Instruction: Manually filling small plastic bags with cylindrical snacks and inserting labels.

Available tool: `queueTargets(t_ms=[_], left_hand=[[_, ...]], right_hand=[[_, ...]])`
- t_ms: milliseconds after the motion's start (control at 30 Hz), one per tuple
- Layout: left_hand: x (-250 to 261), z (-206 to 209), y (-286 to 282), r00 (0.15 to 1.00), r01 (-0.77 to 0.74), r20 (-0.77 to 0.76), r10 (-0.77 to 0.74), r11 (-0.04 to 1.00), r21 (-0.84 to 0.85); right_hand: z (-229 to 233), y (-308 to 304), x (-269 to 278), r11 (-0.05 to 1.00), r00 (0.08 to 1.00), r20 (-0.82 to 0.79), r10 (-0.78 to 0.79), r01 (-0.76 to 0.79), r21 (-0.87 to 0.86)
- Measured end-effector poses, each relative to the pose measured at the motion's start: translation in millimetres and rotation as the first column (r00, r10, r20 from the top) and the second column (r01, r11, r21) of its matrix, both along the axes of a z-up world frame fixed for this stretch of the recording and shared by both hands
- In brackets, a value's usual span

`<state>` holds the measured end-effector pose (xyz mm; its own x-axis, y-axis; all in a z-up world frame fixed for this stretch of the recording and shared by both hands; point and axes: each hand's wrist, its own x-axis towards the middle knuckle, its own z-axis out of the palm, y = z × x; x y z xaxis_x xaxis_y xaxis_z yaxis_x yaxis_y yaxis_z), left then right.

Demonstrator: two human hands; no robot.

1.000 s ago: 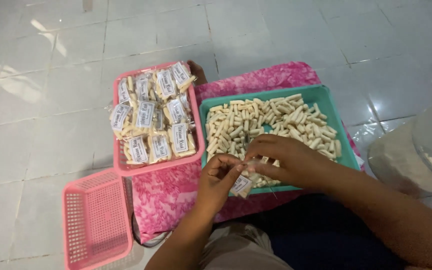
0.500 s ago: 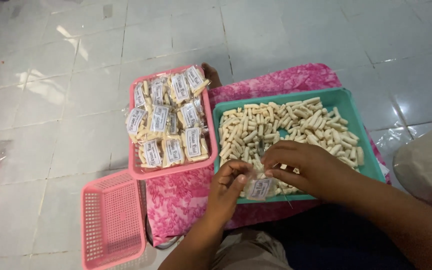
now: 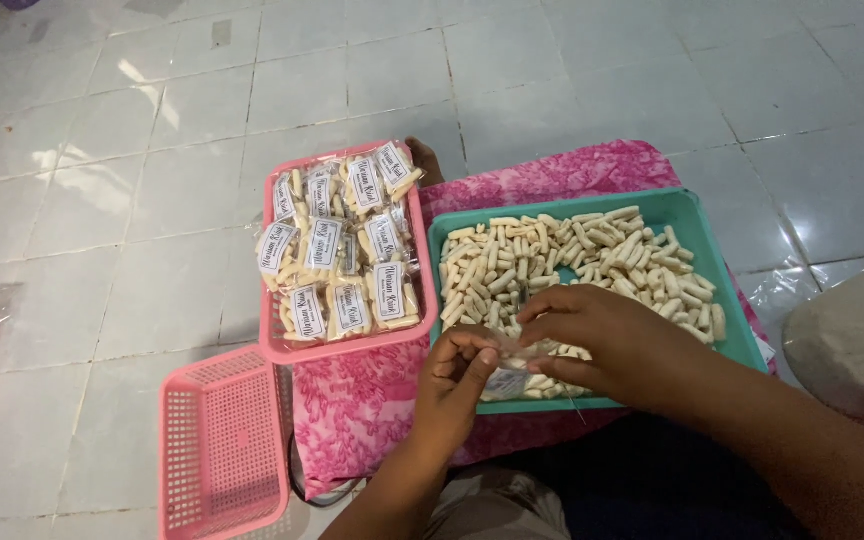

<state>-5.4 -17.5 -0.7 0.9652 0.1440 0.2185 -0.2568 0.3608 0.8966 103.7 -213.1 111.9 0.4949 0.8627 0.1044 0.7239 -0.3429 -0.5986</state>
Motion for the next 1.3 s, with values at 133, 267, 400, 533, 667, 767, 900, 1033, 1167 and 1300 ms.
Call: queueTargets(t_ms=[133,267,400,533,667,767,900,1033,1167,1300], left_hand=[[-1,9,1,0.996,-0.068,0.060,0.065,0.996,0.053],[-5,10,5,0.996,-0.079,0.039,0.078,0.996,0.043],[-11,12,9,0.992,-0.126,-0.017,0.128,0.990,0.064],[-11,21,17,0.996,-0.092,0.026,0.091,0.995,0.034],[-15,14,17,0.990,-0.135,-0.028,0.135,0.991,-0.002],[-14,14,11,0.988,-0.133,-0.078,0.135,0.991,0.035],[-11,20,5,0.996,-0.079,-0.027,0.080,0.997,0.027],[-8,20,2,0.996,0.086,-0.021,-0.087,0.995,-0.045],[-12,18,3,0.988,0.065,-0.143,-0.058,0.997,0.044],[-14,14,4,0.990,0.060,-0.124,-0.072,0.994,-0.096]], right_hand=[[0,12,-4,0.997,0.996,0.048,0.074,-0.073,-0.015],[2,21,-9,0.991,0.990,0.059,0.130,-0.128,-0.037],[6,27,-14,0.989,0.988,0.044,0.146,-0.145,-0.038],[17,27,-13,0.984,0.988,0.053,0.147,-0.140,-0.111],[16,21,-9,0.984,0.994,-0.021,0.112,-0.113,-0.135],[15,15,-12,0.994,0.996,-0.008,0.084,-0.084,-0.069],[19,7,-17,0.993,0.999,-0.040,0.033,-0.038,-0.114],[17,-1,-15,0.991,0.993,-0.111,-0.025,0.010,-0.134],[21,2,-15,0.992,0.994,-0.103,-0.036,0.023,-0.121],[21,9,-19,1.000,0.991,-0.128,-0.028,0.026,-0.015]])
